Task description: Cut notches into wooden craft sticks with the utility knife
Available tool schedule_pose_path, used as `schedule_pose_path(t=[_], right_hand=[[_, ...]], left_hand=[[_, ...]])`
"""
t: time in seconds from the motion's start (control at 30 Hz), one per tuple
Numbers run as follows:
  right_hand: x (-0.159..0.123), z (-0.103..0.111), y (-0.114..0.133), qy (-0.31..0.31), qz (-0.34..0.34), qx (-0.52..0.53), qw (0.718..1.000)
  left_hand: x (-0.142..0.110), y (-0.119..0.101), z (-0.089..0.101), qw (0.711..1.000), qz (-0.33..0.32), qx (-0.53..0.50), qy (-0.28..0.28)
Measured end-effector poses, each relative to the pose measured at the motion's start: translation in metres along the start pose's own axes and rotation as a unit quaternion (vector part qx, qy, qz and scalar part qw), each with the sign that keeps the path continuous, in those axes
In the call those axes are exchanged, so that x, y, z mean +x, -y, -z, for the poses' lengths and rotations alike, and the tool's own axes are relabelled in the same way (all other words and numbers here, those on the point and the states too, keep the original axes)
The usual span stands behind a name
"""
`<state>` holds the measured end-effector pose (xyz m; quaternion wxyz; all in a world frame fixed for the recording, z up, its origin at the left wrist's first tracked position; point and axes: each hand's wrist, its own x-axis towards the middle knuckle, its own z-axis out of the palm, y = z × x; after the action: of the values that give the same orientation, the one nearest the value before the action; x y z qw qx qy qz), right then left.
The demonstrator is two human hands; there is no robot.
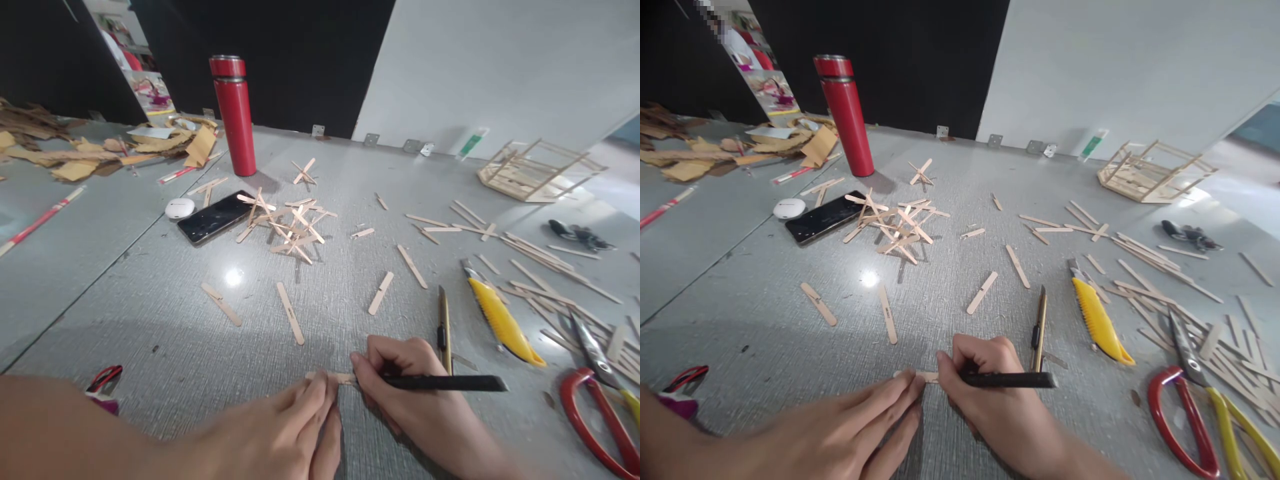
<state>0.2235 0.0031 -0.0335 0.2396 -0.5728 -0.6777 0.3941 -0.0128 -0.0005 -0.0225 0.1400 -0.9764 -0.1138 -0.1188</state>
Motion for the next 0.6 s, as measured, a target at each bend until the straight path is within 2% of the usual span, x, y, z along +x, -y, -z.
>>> schedule_pose_path(t=[0.23, 0.4, 0.6], right_hand=[[-0.0021, 0.0017, -0.0034, 0.003, -0.005, -0.010, 1.000], [0.0010, 0.0011, 0.0021, -0.011, 0.018, -0.039, 0.999], [0.0012, 0.0012, 0.0033, -0.008, 0.009, -0.024, 1.000]], left_hand=[[0.0011, -0.0008, 0.0008, 1.000, 0.008, -0.010, 0.002], [0.0005, -0.0009, 0.0029, 1.000, 0.008, -0.014, 0.014], [0.0019, 0.0005, 0.0038, 1.000, 0.005, 0.003, 0.001]])
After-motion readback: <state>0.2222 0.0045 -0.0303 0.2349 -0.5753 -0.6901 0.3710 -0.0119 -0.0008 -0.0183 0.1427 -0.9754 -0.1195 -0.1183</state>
